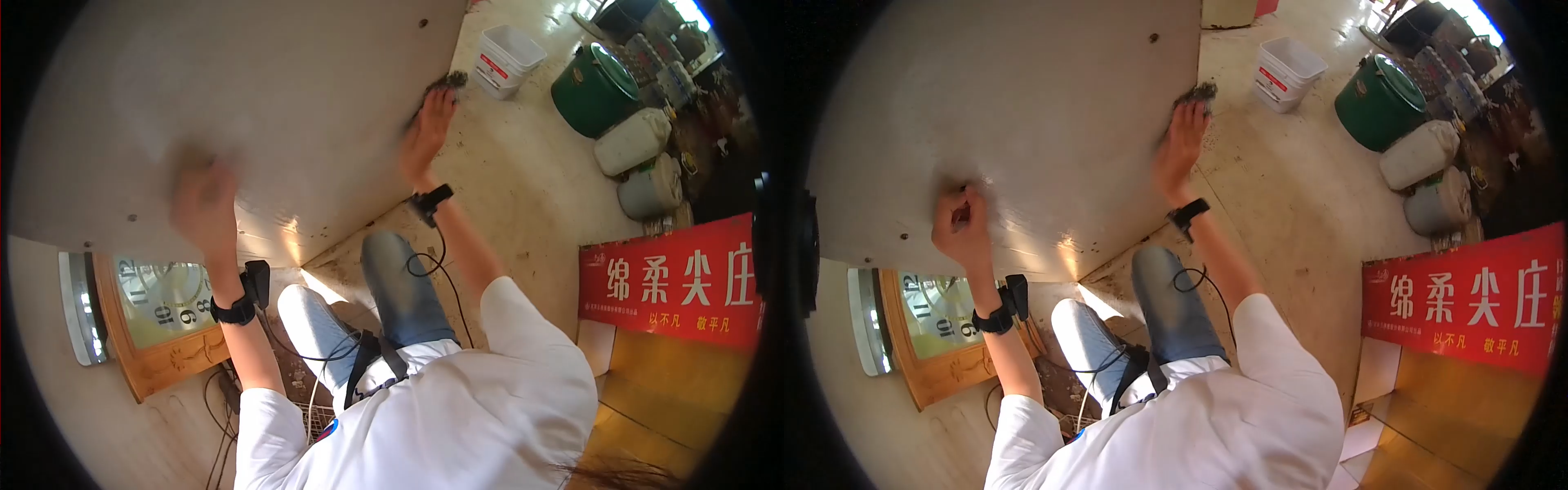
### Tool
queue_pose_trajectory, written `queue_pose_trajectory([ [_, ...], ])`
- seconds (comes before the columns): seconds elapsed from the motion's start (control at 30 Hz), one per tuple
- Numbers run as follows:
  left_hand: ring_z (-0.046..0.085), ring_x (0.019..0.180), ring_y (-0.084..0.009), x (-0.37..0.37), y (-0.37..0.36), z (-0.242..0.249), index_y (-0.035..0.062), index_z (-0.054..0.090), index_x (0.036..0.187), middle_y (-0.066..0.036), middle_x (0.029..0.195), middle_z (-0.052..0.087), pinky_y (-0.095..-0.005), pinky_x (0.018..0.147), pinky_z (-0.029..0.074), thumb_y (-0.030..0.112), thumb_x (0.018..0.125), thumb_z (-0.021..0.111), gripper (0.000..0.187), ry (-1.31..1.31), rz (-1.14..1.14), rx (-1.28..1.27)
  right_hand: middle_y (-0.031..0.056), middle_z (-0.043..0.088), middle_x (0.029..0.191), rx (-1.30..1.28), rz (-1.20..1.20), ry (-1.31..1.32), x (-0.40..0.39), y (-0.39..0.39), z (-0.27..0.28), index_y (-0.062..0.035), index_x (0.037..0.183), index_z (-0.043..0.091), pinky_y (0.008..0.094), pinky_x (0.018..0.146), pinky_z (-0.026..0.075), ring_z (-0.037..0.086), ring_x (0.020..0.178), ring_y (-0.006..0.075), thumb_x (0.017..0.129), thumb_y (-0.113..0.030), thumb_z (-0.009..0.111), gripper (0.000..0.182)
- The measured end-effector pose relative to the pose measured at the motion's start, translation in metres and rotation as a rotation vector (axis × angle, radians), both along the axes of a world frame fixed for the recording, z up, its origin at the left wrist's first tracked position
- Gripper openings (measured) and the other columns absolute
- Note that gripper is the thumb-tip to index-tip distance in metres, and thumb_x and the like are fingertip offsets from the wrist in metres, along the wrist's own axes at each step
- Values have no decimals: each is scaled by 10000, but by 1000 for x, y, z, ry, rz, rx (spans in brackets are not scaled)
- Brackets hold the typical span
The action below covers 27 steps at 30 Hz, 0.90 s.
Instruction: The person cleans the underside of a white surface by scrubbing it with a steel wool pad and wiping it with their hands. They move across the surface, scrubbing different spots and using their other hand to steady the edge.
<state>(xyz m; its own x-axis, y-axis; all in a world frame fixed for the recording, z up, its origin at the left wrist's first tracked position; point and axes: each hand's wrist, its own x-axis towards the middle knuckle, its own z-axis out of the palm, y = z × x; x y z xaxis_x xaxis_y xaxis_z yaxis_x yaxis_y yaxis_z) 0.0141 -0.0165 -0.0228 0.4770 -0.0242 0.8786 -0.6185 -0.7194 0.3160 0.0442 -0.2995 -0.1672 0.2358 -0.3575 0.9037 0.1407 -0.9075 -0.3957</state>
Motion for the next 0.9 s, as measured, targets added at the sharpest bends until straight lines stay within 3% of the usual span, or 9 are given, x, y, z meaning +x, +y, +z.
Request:
queue_pose_trajectory([
  [0.2,432,475,-55,9,-1,-5,39,548,673,2,574,513,-176,448,370,3,717,660,125,-107,30,9,177,542,1075,885,121,-50,7,-15,31,50,1133,482,319,830,423,536,961,261,878,-119,461,306],
  [0.3,463,476,-58,5,4,-4,38,549,681,-3,590,524,-179,443,387,-7,711,662,125,-57,-41,-31,111,555,971,1190,121,-162,24,-41,-12,30,1057,516,312,750,430,524,853,190,869,-140,498,254],
  [0.37,488,478,-63,0,-2,-1,34,544,681,-9,595,527,-182,442,398,-12,708,663,130,38,-99,-106,83,542,930,1325,235,-441,13,-50,-1,26,985,522,317,738,434,516,852,173,862,-132,519,201],
  [0.43,515,480,-85,-2,-5,2,30,541,669,-32,590,534,-197,442,421,-20,690,659,130,61,-114,-152,93,542,931,1105,325,-653,-9,-26,57,21,952,526,317,755,424,521,844,186,831,-88,555,166],
  [0.57,515,473,-91,-7,-11,8,26,528,644,-49,567,532,-201,442,424,-13,680,659,142,108,-122,-213,106,552,972,220,119,-259,-11,-3,106,-27,906,561,321,778,408,514,874,242,751,-43,635,173],
  [0.67,512,464,-86,-8,-13,12,22,512,637,-42,546,519,-196,441,421,-5,689,657,156,113,-136,-227,92,572,993,-42,60,-218,6,20,49,-38,916,578,346,794,409,515,934,247,734,-41,639,192],
  [0.73,510,460,-82,-5,-11,14,21,504,636,-38,541,516,-195,442,421,-5,694,652,162,101,-114,-183,90,582,983,-255,334,-274,-1,38,-2,-41,928,587,384,815,406,511,971,271,714,-27,637,220],
  [0.83,502,450,-78,-9,-8,12,25,493,633,-34,538,512,-194,441,418,-3,701,647,171,114,-168,-192,85,588,959,-535,569,-109,-18,49,2,-39,892,596,398,821,406,517,961,292,701,-10,628,196],
  [0.9,494,441,-79,-5,-6,11,29,489,633,-35,536,510,-193,438,416,-2,703,646,174,98,-189,-206,87,589,947,-351,548,-220,-8,43,47,-60,827,601,384,825,413,530,927,288,694,-11,634,145],
])
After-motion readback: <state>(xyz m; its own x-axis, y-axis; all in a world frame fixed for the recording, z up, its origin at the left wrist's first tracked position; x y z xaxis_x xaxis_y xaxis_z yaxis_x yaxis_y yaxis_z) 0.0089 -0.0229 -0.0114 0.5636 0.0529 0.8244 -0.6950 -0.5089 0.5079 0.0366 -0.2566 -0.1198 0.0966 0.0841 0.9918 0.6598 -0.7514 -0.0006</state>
